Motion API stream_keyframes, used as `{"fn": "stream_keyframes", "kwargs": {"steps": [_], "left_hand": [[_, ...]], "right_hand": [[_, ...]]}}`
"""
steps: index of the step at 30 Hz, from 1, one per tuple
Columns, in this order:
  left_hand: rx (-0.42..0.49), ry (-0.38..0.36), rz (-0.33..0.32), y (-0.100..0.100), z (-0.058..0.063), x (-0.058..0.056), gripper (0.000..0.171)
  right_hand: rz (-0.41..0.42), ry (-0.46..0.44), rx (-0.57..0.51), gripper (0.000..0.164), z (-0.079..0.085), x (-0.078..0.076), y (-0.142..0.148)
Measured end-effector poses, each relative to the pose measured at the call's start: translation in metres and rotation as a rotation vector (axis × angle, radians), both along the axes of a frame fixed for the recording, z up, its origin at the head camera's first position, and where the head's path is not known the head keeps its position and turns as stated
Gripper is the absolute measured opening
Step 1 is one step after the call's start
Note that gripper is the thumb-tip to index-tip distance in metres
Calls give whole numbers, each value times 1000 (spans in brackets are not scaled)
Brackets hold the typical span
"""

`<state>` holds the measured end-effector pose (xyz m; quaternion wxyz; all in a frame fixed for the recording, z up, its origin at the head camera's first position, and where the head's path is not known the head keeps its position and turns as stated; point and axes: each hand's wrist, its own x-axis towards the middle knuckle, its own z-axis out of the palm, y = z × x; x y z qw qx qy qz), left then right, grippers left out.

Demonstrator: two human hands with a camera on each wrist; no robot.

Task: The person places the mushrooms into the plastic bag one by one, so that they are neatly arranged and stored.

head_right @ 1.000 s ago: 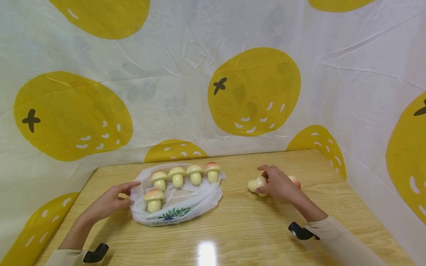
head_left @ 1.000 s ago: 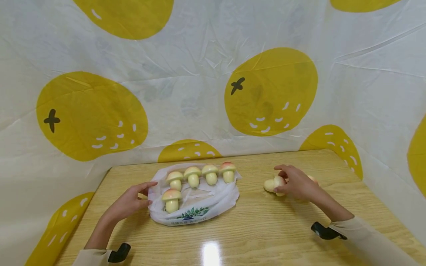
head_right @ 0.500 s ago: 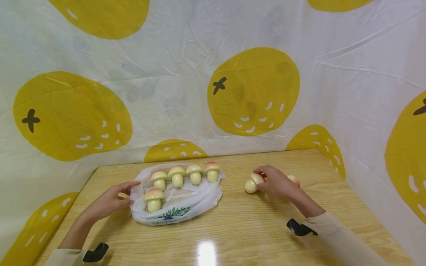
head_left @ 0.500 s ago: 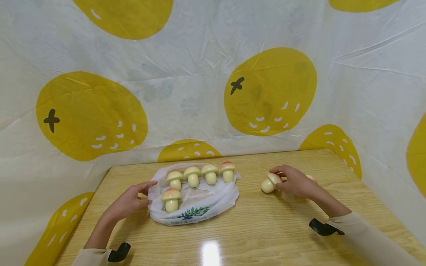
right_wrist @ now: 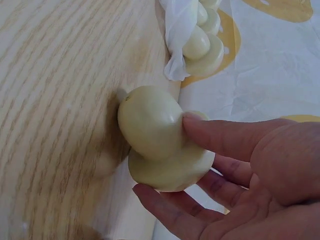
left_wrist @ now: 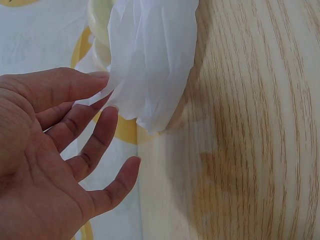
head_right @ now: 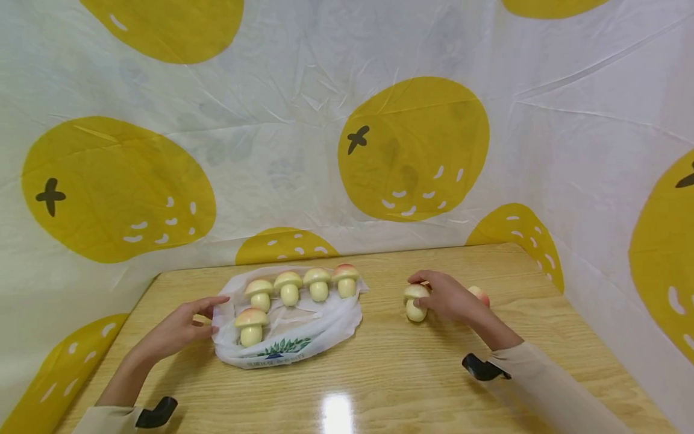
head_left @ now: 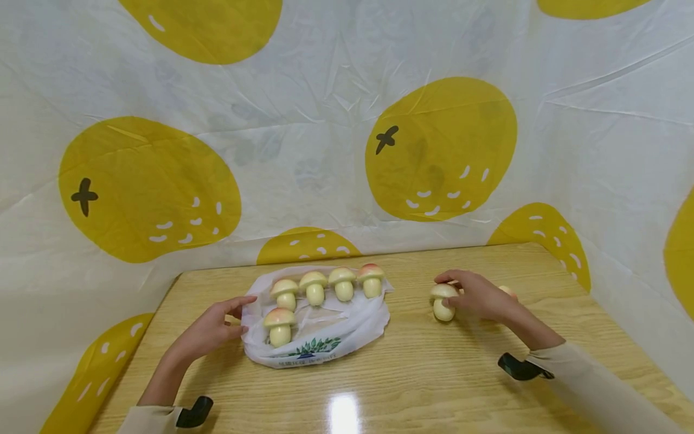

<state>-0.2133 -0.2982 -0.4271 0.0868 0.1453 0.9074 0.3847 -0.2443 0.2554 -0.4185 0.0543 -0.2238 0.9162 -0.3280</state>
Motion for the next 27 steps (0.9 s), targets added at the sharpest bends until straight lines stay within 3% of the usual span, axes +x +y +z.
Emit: {"fn": "stream_keyframes", "kwargs": {"steps": [6, 14, 21, 27], "left_hand": [[9, 4, 0, -1, 0, 1, 60], [2, 15, -8, -3, -1, 1, 59], [5, 9, -10, -3, 0, 1, 59], [-4, 18, -9, -3, 1, 1, 59]], "right_hand": [[-32, -125, -46, 49, 2, -4, -1], [-49, -75, 62, 55, 2, -7, -3], [-48, -175, -40, 55, -2, -6, -6], [-45, -155, -70, 53, -7, -8, -4]]}}
